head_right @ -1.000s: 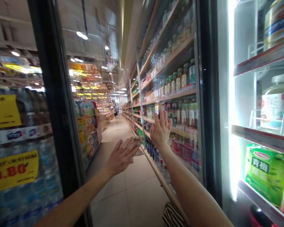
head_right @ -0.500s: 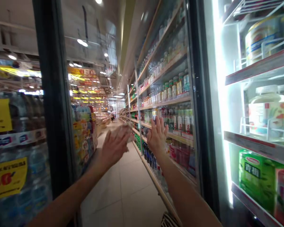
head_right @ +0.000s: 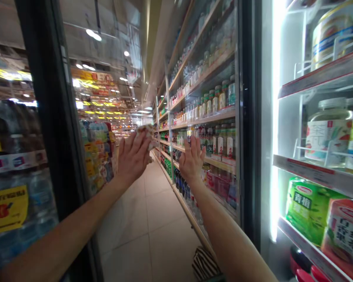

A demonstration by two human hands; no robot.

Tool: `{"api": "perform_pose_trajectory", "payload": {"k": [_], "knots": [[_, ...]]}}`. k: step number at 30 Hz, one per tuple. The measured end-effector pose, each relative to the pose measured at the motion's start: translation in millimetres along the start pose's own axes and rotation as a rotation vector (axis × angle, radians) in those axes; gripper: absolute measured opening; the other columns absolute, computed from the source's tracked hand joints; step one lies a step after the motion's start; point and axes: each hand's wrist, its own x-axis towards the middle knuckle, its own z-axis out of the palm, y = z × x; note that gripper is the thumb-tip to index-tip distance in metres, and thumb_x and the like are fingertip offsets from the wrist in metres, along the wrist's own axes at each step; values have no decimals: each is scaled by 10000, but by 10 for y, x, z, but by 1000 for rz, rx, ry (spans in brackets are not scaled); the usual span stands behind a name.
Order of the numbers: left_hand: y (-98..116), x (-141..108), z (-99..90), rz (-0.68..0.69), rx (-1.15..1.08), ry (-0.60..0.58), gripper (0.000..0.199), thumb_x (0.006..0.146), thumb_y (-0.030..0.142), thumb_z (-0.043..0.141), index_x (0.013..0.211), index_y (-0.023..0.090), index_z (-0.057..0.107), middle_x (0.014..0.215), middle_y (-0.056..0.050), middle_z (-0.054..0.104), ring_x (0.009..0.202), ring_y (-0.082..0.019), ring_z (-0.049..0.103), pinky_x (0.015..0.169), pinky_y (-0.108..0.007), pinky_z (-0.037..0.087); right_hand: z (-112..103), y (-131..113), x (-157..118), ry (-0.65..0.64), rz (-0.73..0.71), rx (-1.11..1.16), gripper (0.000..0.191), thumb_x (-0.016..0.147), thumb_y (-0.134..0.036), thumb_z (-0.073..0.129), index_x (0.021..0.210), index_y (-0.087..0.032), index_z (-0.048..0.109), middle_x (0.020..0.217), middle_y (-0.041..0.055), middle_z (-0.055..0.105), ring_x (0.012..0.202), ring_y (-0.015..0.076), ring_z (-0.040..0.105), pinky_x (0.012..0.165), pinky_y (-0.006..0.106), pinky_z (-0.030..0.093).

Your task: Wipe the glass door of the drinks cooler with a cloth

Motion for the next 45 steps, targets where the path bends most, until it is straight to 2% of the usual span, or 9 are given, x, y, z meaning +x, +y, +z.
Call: {"api": "perform_pose_trajectory", "payload": {"k": [2,6,8,15,21,26,34,40,45], "knots": [[31,-25,-7,11,19,4,476,855,258,435,1321,170,401,1405,-77,393,1382,-246,122,1116,-475,78,-3,3,1,-6,1,5,451,877,-269,321,1301,-177,443,1402,111,405,1363,216,236,1093,463,171],[286,-390,-36,448,-43,-143,514,835,256,454,1338,186,375,1442,-38,334,1390,-215,79,1130,-447,33,-19,2,3,-14,3,22,460,871,-255,324,1310,-176,435,1406,111,399,1363,217,237,1092,464,169],[260,-470,-55,525,-58,-200,527,840,273,456,1351,200,354,1448,-28,322,1387,-195,103,1134,-430,38,-21,2,1,-13,-1,29,467,867,-249,330,1320,-187,423,1409,106,395,1363,218,235,1092,469,167],[-397,-239,-165,-149,66,74,506,854,253,455,1346,172,369,1398,-108,396,1379,-231,148,1112,-459,112,-5,13,-9,-9,-7,17,463,867,-251,333,1316,-187,427,1418,105,382,1365,218,231,1094,473,171],[-200,-707,-181,208,-55,-79,503,838,263,482,1332,227,393,1314,-42,509,1387,-188,108,1129,-425,74,-4,3,-10,26,-26,2,447,869,-246,338,1296,-171,451,1392,116,419,1357,222,256,1089,467,193],[-593,-634,-294,-205,83,99,540,842,238,475,1363,176,346,1374,-132,424,1376,-235,160,1094,-475,164,-3,3,-16,17,-24,-18,451,867,-244,339,1298,-170,450,1389,122,422,1353,228,266,1084,469,203],[-161,-982,-234,149,-74,-106,466,822,263,499,1284,228,456,1290,-44,532,1383,-180,133,1133,-416,58,-14,1,-16,11,-13,-17,466,863,-237,341,1316,-182,434,1389,113,422,1353,230,266,1080,470,207],[-351,-711,-231,-179,55,66,478,834,245,483,1304,178,430,1351,-112,458,1370,-230,185,1101,-466,143,-16,-1,-18,13,-13,-13,462,864,-249,336,1308,-174,442,1389,125,420,1354,238,264,1071,477,220],[-35,-770,-160,193,-49,-95,479,821,265,491,1294,200,443,1348,-52,472,1385,-214,120,1125,-445,58,-25,4,-14,-9,-4,-4,470,862,-241,340,1321,-180,424,1402,121,403,1364,234,237,1079,482,199]]}}
